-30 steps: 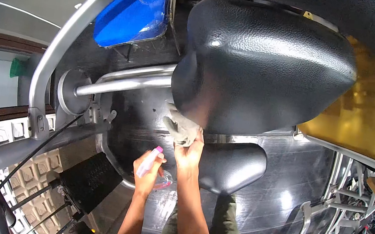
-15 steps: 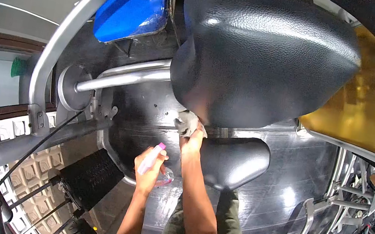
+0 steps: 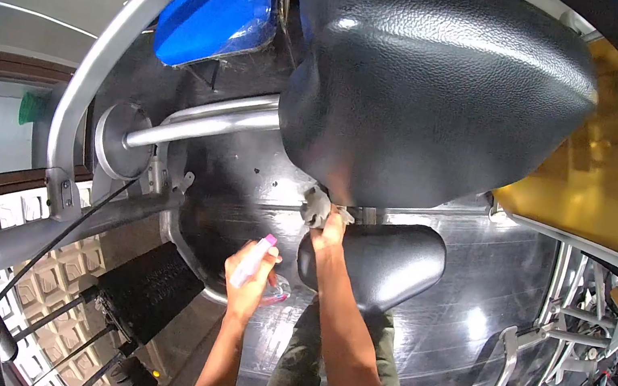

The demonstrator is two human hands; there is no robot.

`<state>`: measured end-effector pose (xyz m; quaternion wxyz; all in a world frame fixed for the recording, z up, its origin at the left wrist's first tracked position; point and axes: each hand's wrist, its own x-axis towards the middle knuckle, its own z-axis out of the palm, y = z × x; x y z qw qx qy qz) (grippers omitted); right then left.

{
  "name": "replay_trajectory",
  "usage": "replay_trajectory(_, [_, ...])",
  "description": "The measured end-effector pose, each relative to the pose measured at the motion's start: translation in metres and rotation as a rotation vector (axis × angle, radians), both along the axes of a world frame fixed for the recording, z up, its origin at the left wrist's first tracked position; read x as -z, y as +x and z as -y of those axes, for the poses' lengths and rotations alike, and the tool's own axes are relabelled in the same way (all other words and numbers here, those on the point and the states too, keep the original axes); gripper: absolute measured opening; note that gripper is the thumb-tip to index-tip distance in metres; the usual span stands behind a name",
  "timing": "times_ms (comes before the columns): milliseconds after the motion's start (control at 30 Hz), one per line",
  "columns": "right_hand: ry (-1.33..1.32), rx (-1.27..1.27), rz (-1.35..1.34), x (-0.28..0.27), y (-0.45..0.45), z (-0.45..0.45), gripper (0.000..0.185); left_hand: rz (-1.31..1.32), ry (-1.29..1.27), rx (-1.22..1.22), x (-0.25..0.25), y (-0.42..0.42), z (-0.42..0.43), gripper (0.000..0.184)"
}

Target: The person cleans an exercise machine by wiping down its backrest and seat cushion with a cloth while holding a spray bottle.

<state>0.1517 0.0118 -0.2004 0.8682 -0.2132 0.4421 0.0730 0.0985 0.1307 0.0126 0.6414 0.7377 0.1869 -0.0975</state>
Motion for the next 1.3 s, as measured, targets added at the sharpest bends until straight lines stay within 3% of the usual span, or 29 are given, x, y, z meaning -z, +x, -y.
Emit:
replay_trajectory(67, [-0.065, 0.089, -0.123, -0.005, -0.018, 0.001, 0.028, -0.022, -0.011, -0.006, -0.002, -0.003, 0.004, 0.018])
replay_trajectory(167, [-0.155, 0.094, -0.086, -0.089, -0.017, 0.011, 0.027, -0.069, -0.074, -0.074, -0.001, -0.004, 0.011, 0.007])
replay_trajectory(200, [-0.153, 0.091, -0.091, -0.094, -0.017, 0.011, 0.027, -0.081, -0.074, -0.083, 0.000, -0.006, 0.012, 0.007])
replay_trajectory(267, [-0.592, -0.002, -0.096, -0.100, -0.013, 0.012, 0.033, -0.101, -0.076, -0.093, 0.003, -0.011, 0.014, 0.007])
replay_trajectory(333, [-0.711, 0.025, -0.143, -0.092, -0.011, 0.004, 0.038, -0.080, -0.045, -0.054, 0.007, -0.013, 0.015, 0.015])
replay_trajectory(433, [-0.702, 0.116, -0.253, -0.083, -0.005, -0.006, 0.037, -0.101, -0.026, -0.066, 0.006, -0.014, 0.020, 0.014])
replay_trajectory(500, [-0.480, 0.269, -0.279, -0.072, -0.006, -0.009, 0.035, -0.111, -0.021, -0.054, 0.003, -0.014, 0.022, 0.014])
replay_trajectory(567, [-0.418, 0.277, -0.298, -0.037, -0.010, -0.008, 0.035, -0.106, -0.010, -0.036, -0.002, -0.011, 0.024, 0.013])
replay_trajectory(667, [-0.390, 0.237, -0.312, -0.043, -0.006, -0.001, 0.035, -0.113, 0.036, -0.015, -0.006, -0.009, 0.023, 0.014])
replay_trajectory(733, [-0.715, 0.285, -0.214, -0.064, -0.003, -0.001, 0.035, -0.105, 0.014, -0.030, 0.003, -0.013, 0.020, 0.014])
replay_trajectory(800, [-0.791, 0.248, -0.311, -0.095, 0.000, -0.003, 0.031, -0.095, -0.003, -0.043, 0.006, -0.013, 0.020, 0.015])
replay_trajectory(867, [-0.950, 0.167, -0.082, -0.123, -0.002, -0.004, 0.030, -0.101, 0.000, -0.035, 0.004, -0.013, 0.020, 0.015])
replay_trajectory(933, [-1.089, 0.059, -0.044, -0.107, -0.015, 0.005, 0.023, -0.102, -0.002, -0.039, 0.003, -0.013, 0.021, 0.015])
replay_trajectory(1000, [-1.413, -0.131, 0.167, -0.087, -0.024, 0.021, 0.031, -0.098, -0.007, -0.046, 0.003, -0.011, 0.021, 0.014])
replay_trajectory(1033, [-1.134, -0.117, 0.015, -0.077, -0.027, 0.025, 0.034, -0.097, -0.026, -0.047, 0.003, -0.010, 0.021, 0.008])
replay_trajectory(1133, [-1.108, 0.018, -0.195, -0.057, -0.014, 0.046, 0.045, -0.062, -0.043, -0.025, 0.007, -0.009, 0.021, 0.007])
replay_trajectory(1200, [-1.157, -0.023, -0.256, -0.062, -0.014, 0.050, 0.054, -0.039, -0.036, 0.003, 0.010, -0.009, 0.021, 0.013])
replay_trajectory(1267, [-1.123, 0.052, -0.158, -0.094, -0.012, 0.042, 0.048, -0.028, -0.052, 0.013, 0.013, -0.009, 0.023, 0.013])
replay_trajectory(1300, [-1.247, 0.079, -0.050, -0.099, -0.014, 0.037, 0.030, -0.033, -0.051, 0.016, 0.014, -0.008, 0.024, 0.013])
